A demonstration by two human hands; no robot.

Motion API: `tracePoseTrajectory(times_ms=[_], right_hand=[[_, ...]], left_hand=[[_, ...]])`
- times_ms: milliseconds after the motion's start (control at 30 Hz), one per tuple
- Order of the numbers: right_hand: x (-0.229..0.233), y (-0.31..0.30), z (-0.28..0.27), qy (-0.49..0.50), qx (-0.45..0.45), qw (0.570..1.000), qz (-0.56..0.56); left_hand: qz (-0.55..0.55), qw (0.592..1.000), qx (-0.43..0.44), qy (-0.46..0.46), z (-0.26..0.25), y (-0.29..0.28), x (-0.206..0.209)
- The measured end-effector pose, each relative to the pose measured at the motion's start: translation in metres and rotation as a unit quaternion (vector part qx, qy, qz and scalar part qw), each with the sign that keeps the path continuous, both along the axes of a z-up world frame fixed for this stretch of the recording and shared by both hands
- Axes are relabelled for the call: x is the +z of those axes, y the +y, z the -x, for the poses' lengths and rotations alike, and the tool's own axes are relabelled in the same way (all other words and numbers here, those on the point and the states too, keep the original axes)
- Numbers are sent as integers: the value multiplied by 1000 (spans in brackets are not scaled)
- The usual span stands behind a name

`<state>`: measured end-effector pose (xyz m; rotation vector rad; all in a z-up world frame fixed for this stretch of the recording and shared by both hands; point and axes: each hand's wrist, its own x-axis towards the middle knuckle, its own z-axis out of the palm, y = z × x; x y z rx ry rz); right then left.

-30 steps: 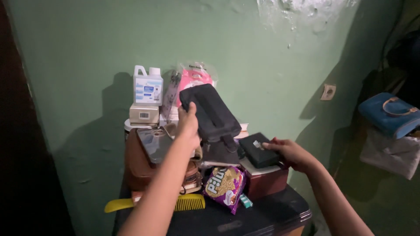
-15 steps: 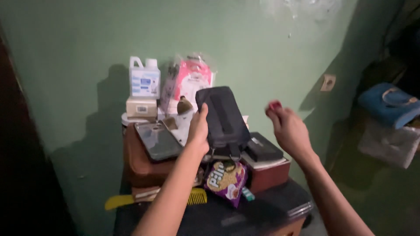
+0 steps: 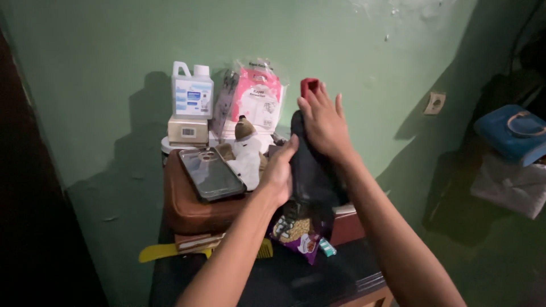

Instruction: The person wipes and rearranges several small items on a cluttered wooden cabinet, including books, a black pouch, a brown bag, a yellow comb, and a snack packet. They move the snack packet to a nearby yellow table, then return to the cabinet to wipe its surface and a small box with a red cloth.

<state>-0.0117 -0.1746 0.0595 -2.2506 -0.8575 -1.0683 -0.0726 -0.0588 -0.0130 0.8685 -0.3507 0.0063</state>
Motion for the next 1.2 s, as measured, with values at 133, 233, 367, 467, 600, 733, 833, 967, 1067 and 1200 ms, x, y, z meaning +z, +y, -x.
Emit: tracePoseTrajectory(times_ms=[133,233,367,467,600,733,833,967,1067,1200], right_hand=[[-22,18,44,-105,-24,994,29],[-37,23,68,-187,45,975,109],[-15,21,61,-184,-5,982,45],[12,20,51,-88,-63,993,-57],[6,11,7,36,-14,975,-220],[-24,17,56,-65,-14,975,-212],[-67,23,89,-36,9,984,-176],[-75,16,75,-98,3,986,-134],[-43,9,51,-100,6,988,-119],[-10,13,48,-97,29,995,9]], left_hand=[[29,998,30,-54,-22,12,-10],[54,994,51,-81,-25,17,-16],[60,991,48,-111,-22,15,-15],[53,991,40,-114,-9,11,-8],[6,987,131,-95,-17,6,-17],[28,977,173,-122,-13,13,-9],[105,972,135,-163,-7,24,-6],[124,978,91,-141,-10,19,-5],[92,988,66,-109,-8,11,-9],[112,990,-5,-82,-31,21,-19]])
